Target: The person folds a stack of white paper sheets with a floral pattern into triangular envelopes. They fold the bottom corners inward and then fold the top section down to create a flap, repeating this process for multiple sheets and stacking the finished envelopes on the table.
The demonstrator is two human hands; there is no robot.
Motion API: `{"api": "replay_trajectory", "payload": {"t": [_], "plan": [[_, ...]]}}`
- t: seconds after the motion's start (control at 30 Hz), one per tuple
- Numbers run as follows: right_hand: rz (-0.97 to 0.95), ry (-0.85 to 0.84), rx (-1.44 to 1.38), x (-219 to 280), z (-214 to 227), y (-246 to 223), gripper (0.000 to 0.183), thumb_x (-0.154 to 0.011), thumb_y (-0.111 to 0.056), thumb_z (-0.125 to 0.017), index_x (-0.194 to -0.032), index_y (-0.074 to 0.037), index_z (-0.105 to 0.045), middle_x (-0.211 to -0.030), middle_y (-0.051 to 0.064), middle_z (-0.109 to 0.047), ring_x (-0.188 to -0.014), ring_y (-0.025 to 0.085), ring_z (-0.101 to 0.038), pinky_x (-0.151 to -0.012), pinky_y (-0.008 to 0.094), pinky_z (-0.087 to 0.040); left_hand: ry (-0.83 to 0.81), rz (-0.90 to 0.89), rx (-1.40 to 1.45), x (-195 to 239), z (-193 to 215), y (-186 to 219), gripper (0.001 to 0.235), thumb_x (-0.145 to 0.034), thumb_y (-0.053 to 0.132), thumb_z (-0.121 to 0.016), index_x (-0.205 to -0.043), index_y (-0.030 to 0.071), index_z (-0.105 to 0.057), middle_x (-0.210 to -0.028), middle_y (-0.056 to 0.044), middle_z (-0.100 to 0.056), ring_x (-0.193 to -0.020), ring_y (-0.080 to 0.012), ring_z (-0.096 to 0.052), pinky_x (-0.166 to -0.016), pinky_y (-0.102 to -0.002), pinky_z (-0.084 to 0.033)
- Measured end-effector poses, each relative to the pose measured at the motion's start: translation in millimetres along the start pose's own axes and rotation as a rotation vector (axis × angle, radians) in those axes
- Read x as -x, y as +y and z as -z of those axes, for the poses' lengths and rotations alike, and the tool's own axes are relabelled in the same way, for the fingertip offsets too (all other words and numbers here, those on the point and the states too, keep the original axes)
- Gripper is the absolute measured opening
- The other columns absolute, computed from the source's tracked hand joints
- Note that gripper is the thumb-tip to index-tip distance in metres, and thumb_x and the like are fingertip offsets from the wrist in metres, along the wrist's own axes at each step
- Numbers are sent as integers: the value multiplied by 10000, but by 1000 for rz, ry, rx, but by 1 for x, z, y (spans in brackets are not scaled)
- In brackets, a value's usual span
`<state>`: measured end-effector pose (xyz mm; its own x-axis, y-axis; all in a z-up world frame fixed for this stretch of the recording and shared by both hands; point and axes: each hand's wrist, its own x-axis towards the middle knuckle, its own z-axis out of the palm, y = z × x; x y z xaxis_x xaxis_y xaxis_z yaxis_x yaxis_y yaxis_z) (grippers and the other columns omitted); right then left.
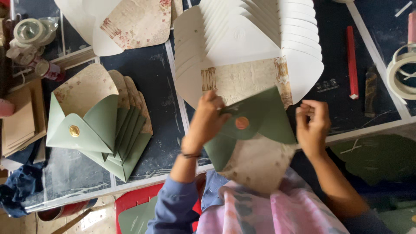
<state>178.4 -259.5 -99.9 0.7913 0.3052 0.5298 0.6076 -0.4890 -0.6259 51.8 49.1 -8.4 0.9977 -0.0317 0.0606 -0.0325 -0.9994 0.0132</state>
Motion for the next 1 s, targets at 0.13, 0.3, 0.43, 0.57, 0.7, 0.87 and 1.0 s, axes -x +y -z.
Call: {"api": "replay_trajectory", "payload": {"t": [0.13, 0.3, 0.43, 0.57, 0.7, 0.87, 1.0], "plan": [[-269, -19, -355, -2, -1, 14, 276, -995, 184, -590, -1249, 85, -545, -990, 231, -655, -832, 299, -709, -696, 350, -592, 346, 593, 849, 60, 95, -35, 278, -867, 111, -787, -1103, 106, -640, -924, -123, -735, -961, -348, -761, -812, -483, -607], [-492, -71, -530, -29, 11, 9, 159, -1070, 42, -579, -1219, 48, -524, -956, 239, -666, -744, 258, -680, -658, 323, -601, 1224, 1002, 1144, 154, 95, -118, 166, -974, 99, -697, -1051, 197, -587, -909, 59, -536, -786, -52, -452, -679, -208, -352], [-570, -142, -570, -50, 11, 19, 142, -1121, -24, -588, -1170, 51, -479, -881, 243, -609, -630, 333, -689, -538, 394, -602, 1238, 1236, 780, 241, 25, -212, 373, -1020, -4, -787, -1164, 105, -461, -1063, -20, -532, -936, -143, -573, -849, -272, -555], [-525, -247, -378, -64, -1, 35, 286, -1138, -143, -633, -916, 24, -563, -717, 182, -619, -499, 233, -648, -364, 311, -498, 882, 1468, 506, 263, -6, -228, 525, -1064, 213, -884, -918, 73, -400, -803, -7, -421, -724, -144, -422, -602, -396, -443], [-517, -333, -282, -66, 17, 10, 402, -1119, -117, -570, -734, -22, -503, -632, 128, -607, -424, 163, -560, -343, 285, -381, 610, 1716, 376, 188, 64, -143, 962, -1226, 277, -734, -1646, -45, 70, -1609, -432, 162, -1507, -550, 179, -1308, -611, 26], [-494, -494, -260, -31, 55, 1, 375, -1090, -155, -547, -748, -6, -576, -569, 92, -589, -423, 161, -541, -402, 313, -378, 814, 505, 88, 74, 94, -55, 328, -832, -26, -787, -1134, 89, -733, -1167, -108, -688, -1131, -309, -626, -1078, -464, -392], [-566, -506, -319, -2, 84, -6, 350, -1082, -120, -556, -753, -2, -563, -528, 106, -556, -389, 142, -494, -331, 271, -311, 420, 386, 548, 23, -14, -23, 637, -950, 146, -743, -1511, 70, -451, -1526, -206, -491, -1409, -393, -476, -1184, -490, -389]]}}
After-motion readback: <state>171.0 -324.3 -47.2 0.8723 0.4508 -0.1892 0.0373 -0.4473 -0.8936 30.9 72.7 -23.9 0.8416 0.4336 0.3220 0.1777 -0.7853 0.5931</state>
